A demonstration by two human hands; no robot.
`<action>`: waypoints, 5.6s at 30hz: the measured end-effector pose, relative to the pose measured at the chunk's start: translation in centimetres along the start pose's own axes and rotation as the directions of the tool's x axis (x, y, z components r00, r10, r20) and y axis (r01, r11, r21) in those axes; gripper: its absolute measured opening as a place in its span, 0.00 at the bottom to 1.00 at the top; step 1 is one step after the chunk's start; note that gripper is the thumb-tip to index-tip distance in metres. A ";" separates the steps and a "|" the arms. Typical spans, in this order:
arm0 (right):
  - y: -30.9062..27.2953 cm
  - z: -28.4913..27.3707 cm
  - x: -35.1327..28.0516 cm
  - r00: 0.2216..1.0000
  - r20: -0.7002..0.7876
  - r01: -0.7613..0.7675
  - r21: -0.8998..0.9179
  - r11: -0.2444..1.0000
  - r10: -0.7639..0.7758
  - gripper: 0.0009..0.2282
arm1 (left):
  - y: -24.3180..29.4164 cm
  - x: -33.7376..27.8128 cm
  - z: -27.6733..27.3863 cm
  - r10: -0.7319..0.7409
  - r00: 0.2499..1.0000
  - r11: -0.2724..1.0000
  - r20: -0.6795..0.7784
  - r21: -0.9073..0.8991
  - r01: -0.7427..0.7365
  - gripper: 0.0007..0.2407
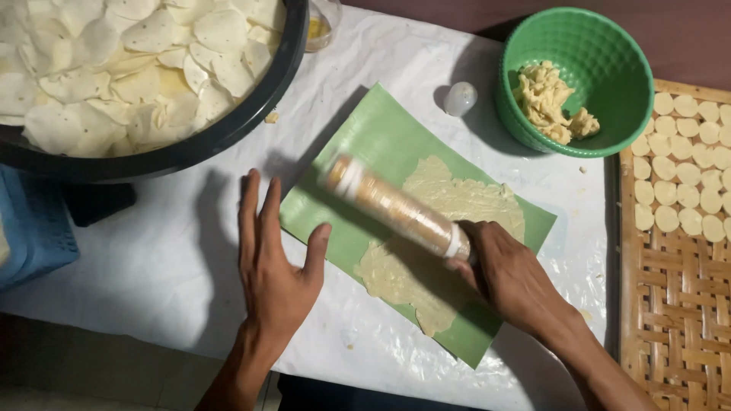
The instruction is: Rolling out dough on a mat and cutting it into small circles using a round cutter
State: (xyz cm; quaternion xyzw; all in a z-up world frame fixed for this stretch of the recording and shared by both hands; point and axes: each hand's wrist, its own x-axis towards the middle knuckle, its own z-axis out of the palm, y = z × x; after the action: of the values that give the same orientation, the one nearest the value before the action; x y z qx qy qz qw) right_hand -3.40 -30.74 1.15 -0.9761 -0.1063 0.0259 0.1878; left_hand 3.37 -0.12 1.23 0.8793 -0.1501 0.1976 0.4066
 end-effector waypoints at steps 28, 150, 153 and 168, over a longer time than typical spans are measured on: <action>5.4 9.5 45.6 0.819 -0.072 0.373 -0.687 0.624 -0.570 0.11 | -6.1 6.6 12.0 -0.515 0.619 0.223 0.593 -0.605 0.765 0.20; 5.9 1.4 9.8 0.920 -0.383 -0.001 -0.224 0.975 -0.087 0.23 | -0.7 7.4 12.3 0.141 0.860 0.887 0.490 0.322 -0.330 0.31; 5.9 0.7 11.7 0.930 -0.366 -0.010 -0.114 0.993 -0.033 0.23 | -1.0 9.1 13.1 0.134 0.867 0.890 0.480 0.327 -0.319 0.34; -0.2 3.8 -4.8 0.961 -0.277 -0.033 -0.199 0.979 -0.024 0.23 | 3.4 -4.8 3.3 0.232 0.779 0.927 0.582 0.111 -0.359 0.25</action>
State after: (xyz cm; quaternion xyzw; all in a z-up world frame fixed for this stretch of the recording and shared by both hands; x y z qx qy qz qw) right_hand -8.44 -30.23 -2.23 -0.9843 -0.0786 -0.1217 0.1010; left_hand -1.57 -4.28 -0.78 0.9021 -0.3767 0.0085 0.2105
